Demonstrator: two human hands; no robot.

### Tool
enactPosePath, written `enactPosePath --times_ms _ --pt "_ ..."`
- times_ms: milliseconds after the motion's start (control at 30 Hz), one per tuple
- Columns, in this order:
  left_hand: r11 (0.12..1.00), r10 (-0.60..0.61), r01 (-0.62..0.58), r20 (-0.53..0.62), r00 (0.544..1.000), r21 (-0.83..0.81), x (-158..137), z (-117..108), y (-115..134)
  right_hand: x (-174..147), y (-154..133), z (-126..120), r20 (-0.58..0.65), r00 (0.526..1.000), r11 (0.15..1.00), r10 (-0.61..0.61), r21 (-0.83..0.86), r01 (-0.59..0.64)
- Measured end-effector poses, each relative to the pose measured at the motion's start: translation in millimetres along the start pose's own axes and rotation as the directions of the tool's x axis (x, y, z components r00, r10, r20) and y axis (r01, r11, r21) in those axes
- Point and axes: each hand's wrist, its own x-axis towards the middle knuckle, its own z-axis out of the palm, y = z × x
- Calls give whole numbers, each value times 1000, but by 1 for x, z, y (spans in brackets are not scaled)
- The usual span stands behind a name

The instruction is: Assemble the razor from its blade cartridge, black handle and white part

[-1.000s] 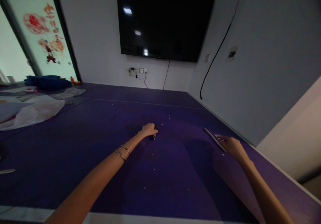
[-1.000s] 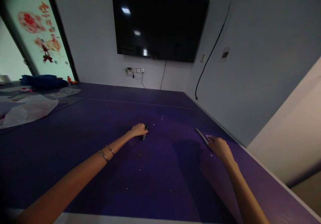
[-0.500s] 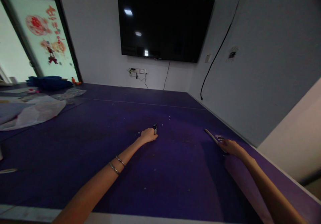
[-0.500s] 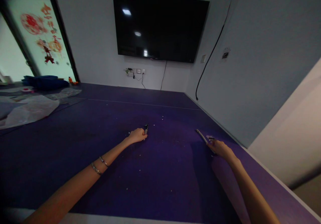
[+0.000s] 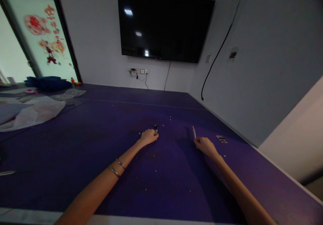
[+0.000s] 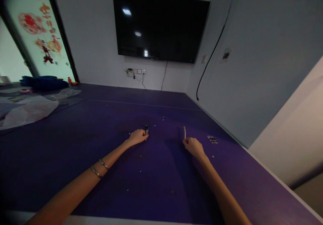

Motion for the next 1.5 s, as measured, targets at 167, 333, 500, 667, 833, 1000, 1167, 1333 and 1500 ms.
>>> enactPosePath --times_ms 167,333,500,667,833,1000,1167,1333,1500 --pt "999 28 -27 -33 999 36 -2 5 -1 -7 -92 6 -29 984 983 -178 -51 176" --pt "999 -3 6 -56 998 45 -6 4 2 -4 -143 14 -17 968 965 -251 -85 249" --pt "998 -31 34 -50 998 45 -8 2 5 0 -160 19 11 965 962 -261 -84 261" --pt "998 -21 25 -74 997 50 -7 4 4 2 -163 17 31 972 969 -233 -78 235" --pt "999 -5 9 -88 996 38 -5 7 0 1 -157 14 8 970 968 -242 -64 242" --pt "1000 4 0 -115 993 30 -5 9 -3 13 -110 0 -42 974 975 -224 -16 223" --pt "1000 -17 19 -157 987 11 -7 10 -3 40 -11 -20 -85 944 944 -318 65 324" --pt "1000 -13 15 -183 983 6 -6 11 -5 62 96 -37 -25 965 963 -262 -69 260" --pt "1000 -5 5 -192 981 0 -6 12 -7 69 157 -41 124 987 977 -100 -176 121"
